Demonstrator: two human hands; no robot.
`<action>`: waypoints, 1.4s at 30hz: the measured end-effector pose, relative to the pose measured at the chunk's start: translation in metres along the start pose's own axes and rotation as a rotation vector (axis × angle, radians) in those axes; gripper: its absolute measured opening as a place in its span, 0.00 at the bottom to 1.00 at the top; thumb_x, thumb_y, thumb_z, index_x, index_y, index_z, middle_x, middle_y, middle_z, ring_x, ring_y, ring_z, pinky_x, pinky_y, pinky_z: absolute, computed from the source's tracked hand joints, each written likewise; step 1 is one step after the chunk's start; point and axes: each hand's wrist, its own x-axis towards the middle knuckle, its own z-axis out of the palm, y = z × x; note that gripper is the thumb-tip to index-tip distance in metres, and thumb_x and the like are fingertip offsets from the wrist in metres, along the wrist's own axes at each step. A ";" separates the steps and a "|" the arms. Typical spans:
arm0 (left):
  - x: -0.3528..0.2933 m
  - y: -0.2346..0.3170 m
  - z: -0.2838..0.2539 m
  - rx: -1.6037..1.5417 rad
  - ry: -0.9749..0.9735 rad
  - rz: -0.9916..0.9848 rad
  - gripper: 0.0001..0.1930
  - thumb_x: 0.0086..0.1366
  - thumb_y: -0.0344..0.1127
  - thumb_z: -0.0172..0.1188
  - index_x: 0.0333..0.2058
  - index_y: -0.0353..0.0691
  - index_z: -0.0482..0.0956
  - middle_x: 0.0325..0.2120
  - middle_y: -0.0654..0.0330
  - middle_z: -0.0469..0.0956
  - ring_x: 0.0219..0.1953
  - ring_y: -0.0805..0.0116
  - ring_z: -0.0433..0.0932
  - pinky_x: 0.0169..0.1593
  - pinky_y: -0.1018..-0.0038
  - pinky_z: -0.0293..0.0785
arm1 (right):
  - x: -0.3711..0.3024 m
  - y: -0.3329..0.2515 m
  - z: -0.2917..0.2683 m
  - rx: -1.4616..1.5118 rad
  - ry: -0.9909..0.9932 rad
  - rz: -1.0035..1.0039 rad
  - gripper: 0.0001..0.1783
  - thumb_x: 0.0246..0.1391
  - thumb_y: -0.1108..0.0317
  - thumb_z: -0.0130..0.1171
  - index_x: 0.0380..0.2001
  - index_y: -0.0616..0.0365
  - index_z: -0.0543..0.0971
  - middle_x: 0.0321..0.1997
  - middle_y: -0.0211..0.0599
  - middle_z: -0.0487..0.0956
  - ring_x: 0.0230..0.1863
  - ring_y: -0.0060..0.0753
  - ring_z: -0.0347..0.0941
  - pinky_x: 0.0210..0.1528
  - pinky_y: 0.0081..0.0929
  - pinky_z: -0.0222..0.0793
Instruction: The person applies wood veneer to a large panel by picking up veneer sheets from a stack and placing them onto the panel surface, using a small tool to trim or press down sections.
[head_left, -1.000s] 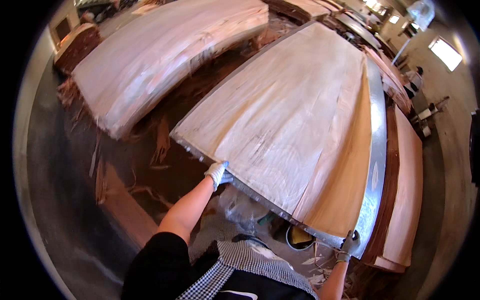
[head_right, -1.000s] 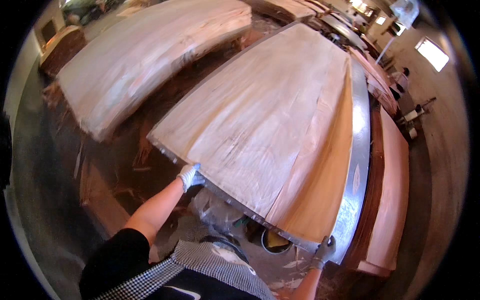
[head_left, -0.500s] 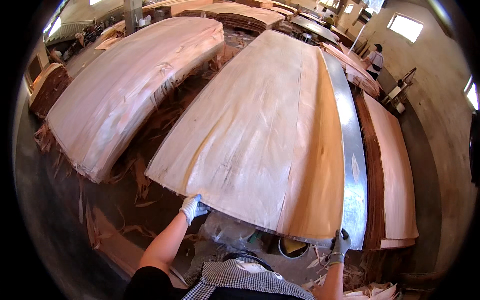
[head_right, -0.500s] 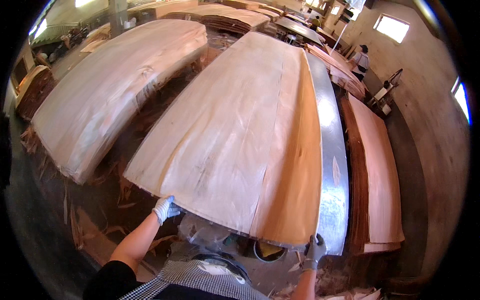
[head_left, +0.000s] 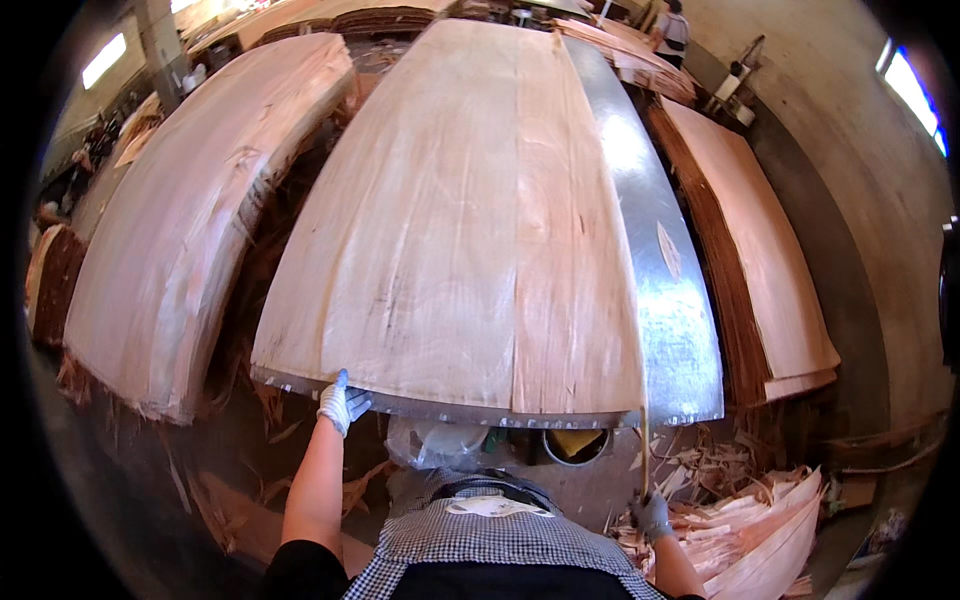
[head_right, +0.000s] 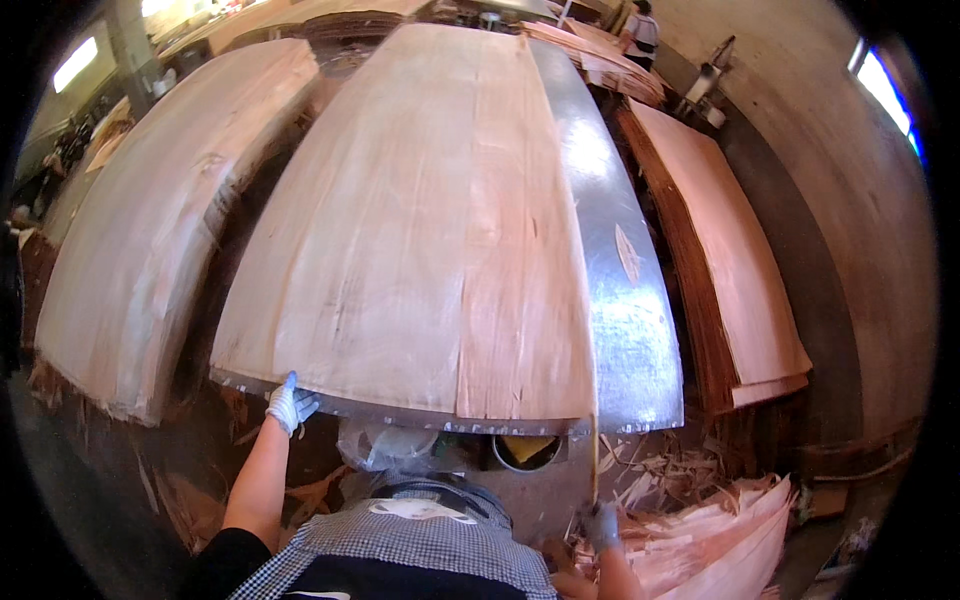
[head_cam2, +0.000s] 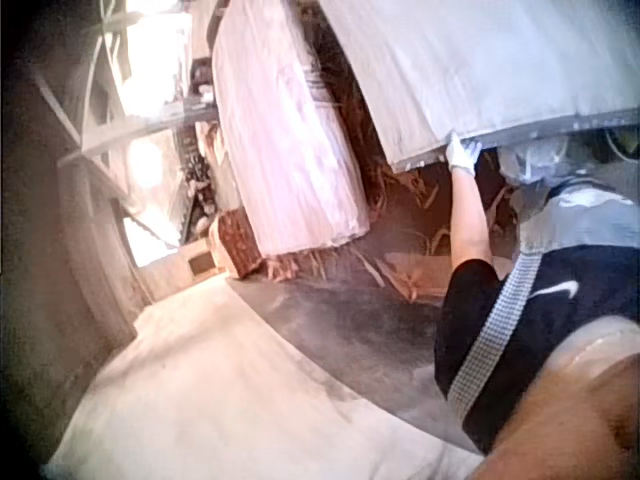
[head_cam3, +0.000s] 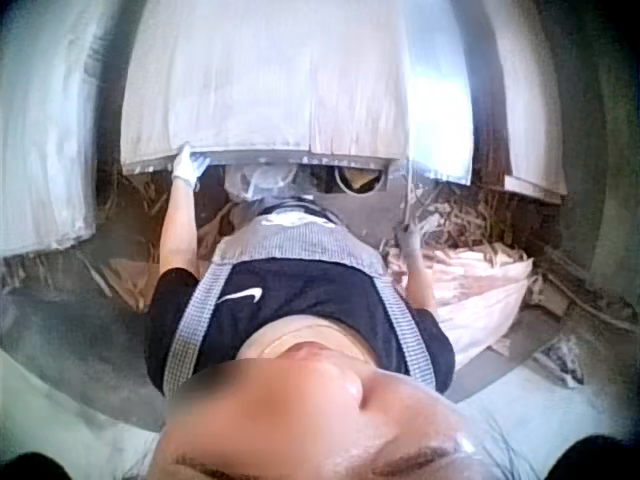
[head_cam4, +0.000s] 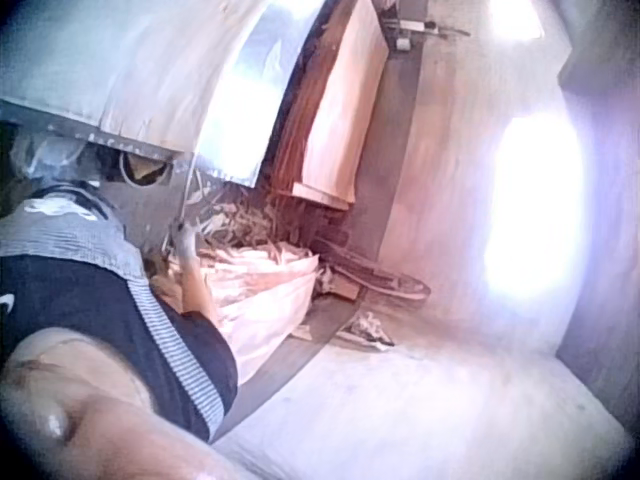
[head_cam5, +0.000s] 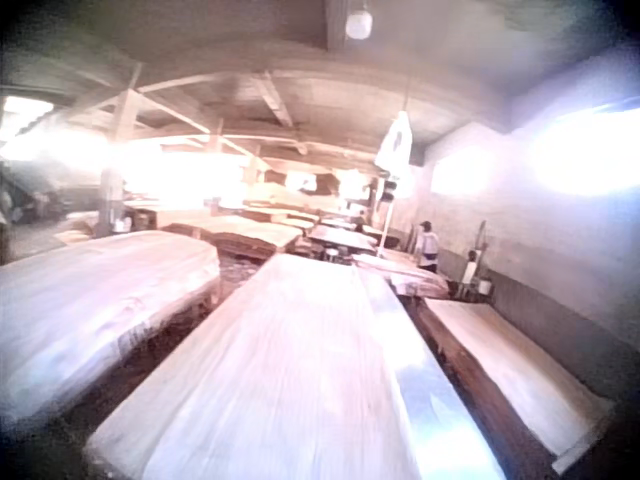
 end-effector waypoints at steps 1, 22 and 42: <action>0.002 -0.002 -0.001 0.026 -0.030 0.009 0.30 0.57 0.58 0.55 0.48 0.38 0.64 0.42 0.49 0.73 0.41 0.51 0.74 0.45 0.54 0.71 | -0.027 0.008 -0.002 -0.124 -0.179 0.029 0.17 0.45 0.62 0.60 0.36 0.62 0.75 0.24 0.42 0.77 0.26 0.36 0.73 0.29 0.31 0.68; -0.033 -0.039 0.049 0.217 0.057 0.083 0.12 0.59 0.41 0.55 0.38 0.42 0.71 0.30 0.56 0.77 0.32 0.56 0.78 0.35 0.62 0.76 | 0.079 -0.115 0.007 0.832 0.267 0.035 0.07 0.44 0.73 0.61 0.27 0.65 0.76 0.16 0.29 0.71 0.10 0.20 0.62 0.09 0.19 0.56; 0.005 -0.039 0.035 0.179 0.034 0.017 0.14 0.60 0.43 0.55 0.43 0.47 0.68 0.30 0.57 0.75 0.29 0.58 0.76 0.36 0.59 0.73 | -0.049 0.143 -0.069 -0.159 0.722 0.060 0.10 0.44 0.61 0.57 0.28 0.56 0.76 0.22 0.49 0.74 0.23 0.53 0.71 0.27 0.42 0.66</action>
